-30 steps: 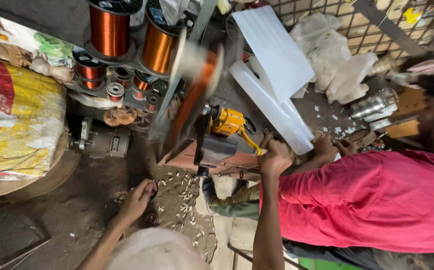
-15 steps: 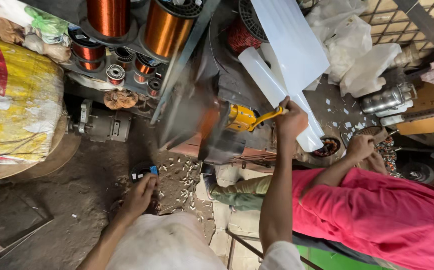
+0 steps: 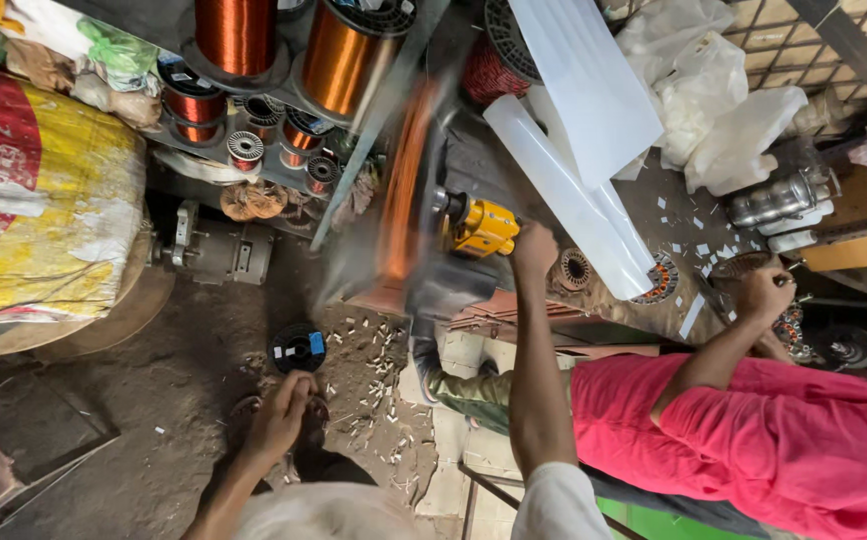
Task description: The person operates a motorized coil winding machine, guiding copper wire onto a bobbin while it spins. They periodically stop the machine to adjust the wire and secure it with a thin tie.
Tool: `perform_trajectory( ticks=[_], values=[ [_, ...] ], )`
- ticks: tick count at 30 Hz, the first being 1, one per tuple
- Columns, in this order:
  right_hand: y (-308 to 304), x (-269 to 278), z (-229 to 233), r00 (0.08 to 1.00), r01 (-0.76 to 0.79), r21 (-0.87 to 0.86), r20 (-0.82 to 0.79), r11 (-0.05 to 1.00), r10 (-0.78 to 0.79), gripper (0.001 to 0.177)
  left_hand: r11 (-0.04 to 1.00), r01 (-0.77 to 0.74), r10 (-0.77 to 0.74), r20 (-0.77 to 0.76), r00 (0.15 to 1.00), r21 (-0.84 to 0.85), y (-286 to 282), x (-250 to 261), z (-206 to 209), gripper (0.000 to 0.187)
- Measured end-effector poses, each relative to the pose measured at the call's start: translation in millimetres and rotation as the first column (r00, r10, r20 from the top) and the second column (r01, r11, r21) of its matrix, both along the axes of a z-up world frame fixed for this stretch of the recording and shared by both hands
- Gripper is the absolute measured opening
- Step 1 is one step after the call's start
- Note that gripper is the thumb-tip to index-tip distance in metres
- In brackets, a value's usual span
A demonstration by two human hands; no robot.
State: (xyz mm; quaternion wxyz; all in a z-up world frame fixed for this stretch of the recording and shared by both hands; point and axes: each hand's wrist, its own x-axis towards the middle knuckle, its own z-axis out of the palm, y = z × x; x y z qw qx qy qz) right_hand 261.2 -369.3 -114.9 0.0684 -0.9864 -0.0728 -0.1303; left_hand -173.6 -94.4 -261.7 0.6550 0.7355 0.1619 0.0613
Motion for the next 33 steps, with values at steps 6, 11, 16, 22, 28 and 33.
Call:
perform_trajectory(
  ticks=[6, 11, 16, 22, 28, 33],
  values=[
    [-19, -53, -34, 1.000, -0.017, -0.084, 0.001, 0.996, 0.018, 0.016, 1.000, -0.012, 0.012, 0.022, 1.000, 0.003, -3, -21, -11, 0.024],
    [-15, -136, 7, 0.966, -0.121, 0.011, 0.230, 0.993, 0.115, 0.016, 1.000, 0.012, -0.012, 0.008, 1.000, 0.007, -2, -23, -14, 0.028],
    [-4, -174, 81, 0.845, -0.245, -0.007, 0.489, 0.969, 0.217, 0.018, 0.998, 0.010, -0.013, 0.047, 0.999, 0.061, 1, -11, -13, 0.029],
    [-5, -140, 133, 0.859, -0.096, -0.012, 0.505, 0.995, 0.089, 0.027, 1.000, -0.001, 0.001, 0.011, 1.000, -0.029, 0, -3, -2, 0.028],
    [8, -38, 134, 0.939, 0.014, 0.172, 0.336, 0.985, -0.072, 0.030, 0.999, 0.021, -0.020, 0.023, 1.000, -0.028, 6, 11, 1, 0.030],
    [21, 9, 91, 0.980, 0.173, 0.130, 0.077, 0.976, -0.183, 0.030, 1.000, 0.020, -0.022, 0.105, 0.994, 0.018, 2, -1, -9, 0.033]
  ],
)
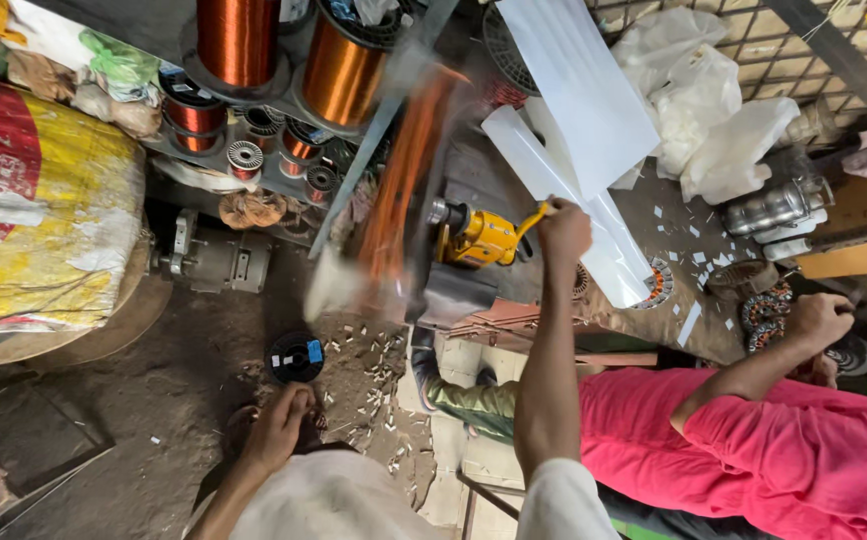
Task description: The person operates a motorized coil winding machine, guiding copper wire onto a bobbin while it spins. They periodically stop the machine to adjust the wire and secure it with a thin tie.
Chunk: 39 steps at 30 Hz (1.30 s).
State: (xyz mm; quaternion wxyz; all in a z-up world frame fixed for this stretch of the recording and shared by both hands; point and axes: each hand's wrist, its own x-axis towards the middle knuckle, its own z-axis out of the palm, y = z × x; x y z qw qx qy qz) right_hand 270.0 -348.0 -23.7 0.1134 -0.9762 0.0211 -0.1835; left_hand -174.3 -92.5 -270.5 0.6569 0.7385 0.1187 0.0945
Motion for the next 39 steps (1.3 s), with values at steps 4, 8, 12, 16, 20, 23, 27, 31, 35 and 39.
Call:
perform_trajectory(
  ticks=[4, 8, 12, 16, 20, 23, 27, 31, 35, 39],
  values=[
    [1, 3, -48, 0.991, -0.021, -0.031, -0.135, 0.999, 0.017, 0.031, 0.999, -0.036, 0.035, -0.070, 0.997, -0.025, -5, -18, -3, 0.031],
    [-18, -36, -95, 0.976, -0.197, -0.115, -0.117, 0.974, 0.184, 0.036, 0.994, -0.004, -0.030, -0.313, 0.949, -0.107, -9, -38, -6, 0.030],
    [-31, -97, -102, 0.979, -0.194, -0.164, -0.089, 0.967, 0.182, 0.018, 0.998, -0.002, -0.009, -0.185, 0.983, -0.064, -10, -48, -11, 0.026],
    [-35, -162, -64, 0.943, -0.258, -0.154, 0.172, 0.954, 0.283, 0.008, 1.000, -0.010, 0.005, -0.196, 0.981, -0.028, -8, -52, -13, 0.027],
    [-32, -178, -5, 0.844, -0.274, -0.250, 0.401, 0.929, 0.357, 0.025, 1.000, -0.014, 0.015, -0.107, 0.994, 0.008, -9, -44, -15, 0.029],
    [-28, -156, 31, 0.843, -0.199, -0.273, 0.442, 0.941, 0.307, 0.027, 1.000, -0.012, 0.005, -0.281, 0.960, -0.026, -8, -31, -14, 0.033],
    [-17, -91, 45, 0.886, -0.142, -0.100, 0.431, 0.985, 0.171, 0.033, 0.994, 0.038, -0.006, -0.308, 0.951, 0.099, -6, -25, -14, 0.033],
    [-5, -20, 31, 0.991, 0.024, -0.009, 0.135, 1.000, -0.023, 0.026, 0.993, -0.029, 0.054, -0.221, 0.974, 0.118, -9, -20, -19, 0.031],
    [-1, 11, -19, 0.999, -0.030, 0.008, -0.022, 1.000, 0.031, 0.030, 0.997, -0.069, 0.075, -0.155, 0.985, 0.045, -13, -33, -25, 0.031],
    [-10, -3, -75, 0.992, -0.105, -0.089, -0.081, 0.991, 0.098, 0.022, 0.998, -0.056, 0.051, -0.119, 0.992, -0.032, -16, -55, -24, 0.031]
  ],
)
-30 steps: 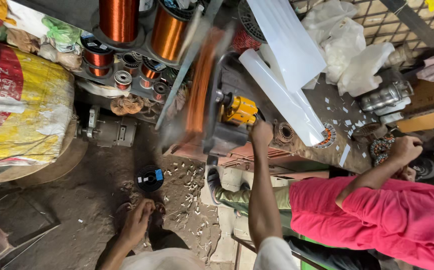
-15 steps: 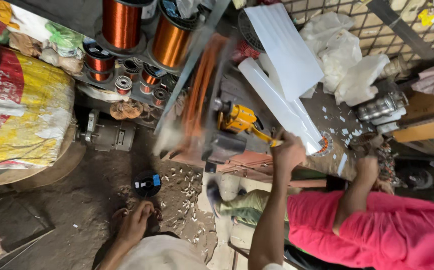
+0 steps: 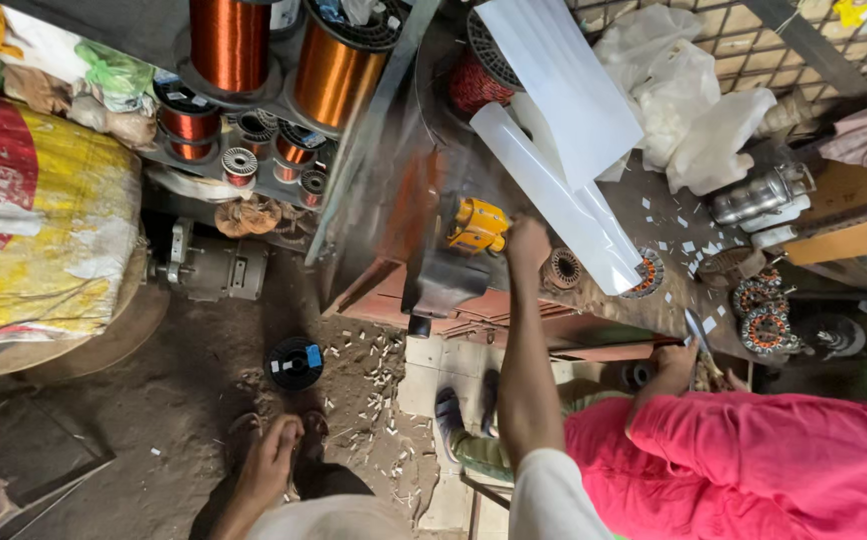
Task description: The person operates a motorized coil winding machine, guiding copper wire onto a bobbin while it spins. They periodically stop the machine to adjust the wire and secure it with a thin tie.
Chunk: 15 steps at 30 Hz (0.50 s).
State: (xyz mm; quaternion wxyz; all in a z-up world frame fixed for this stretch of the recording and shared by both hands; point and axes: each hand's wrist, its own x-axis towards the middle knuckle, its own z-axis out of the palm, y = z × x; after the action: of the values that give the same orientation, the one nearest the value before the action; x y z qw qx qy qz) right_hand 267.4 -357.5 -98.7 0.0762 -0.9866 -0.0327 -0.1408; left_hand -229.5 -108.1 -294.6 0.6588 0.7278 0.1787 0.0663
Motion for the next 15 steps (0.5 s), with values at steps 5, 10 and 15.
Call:
perform_trajectory(
  ticks=[5, 10, 15],
  values=[
    [-18, -82, -32, 0.997, -0.074, -0.029, 0.006, 0.997, 0.074, 0.024, 0.998, 0.033, -0.037, -0.085, 0.996, -0.051, -3, -13, 0, 0.032],
    [-27, -165, 19, 0.916, -0.121, -0.167, 0.360, 0.978, 0.175, 0.007, 0.999, 0.015, -0.020, -0.123, 0.992, -0.042, 0, 2, -1, 0.030],
    [-20, -160, 92, 0.824, -0.186, -0.102, 0.526, 0.977, 0.212, 0.026, 1.000, 0.002, -0.002, 0.010, 1.000, 0.002, 4, 25, 3, 0.026]
  ],
)
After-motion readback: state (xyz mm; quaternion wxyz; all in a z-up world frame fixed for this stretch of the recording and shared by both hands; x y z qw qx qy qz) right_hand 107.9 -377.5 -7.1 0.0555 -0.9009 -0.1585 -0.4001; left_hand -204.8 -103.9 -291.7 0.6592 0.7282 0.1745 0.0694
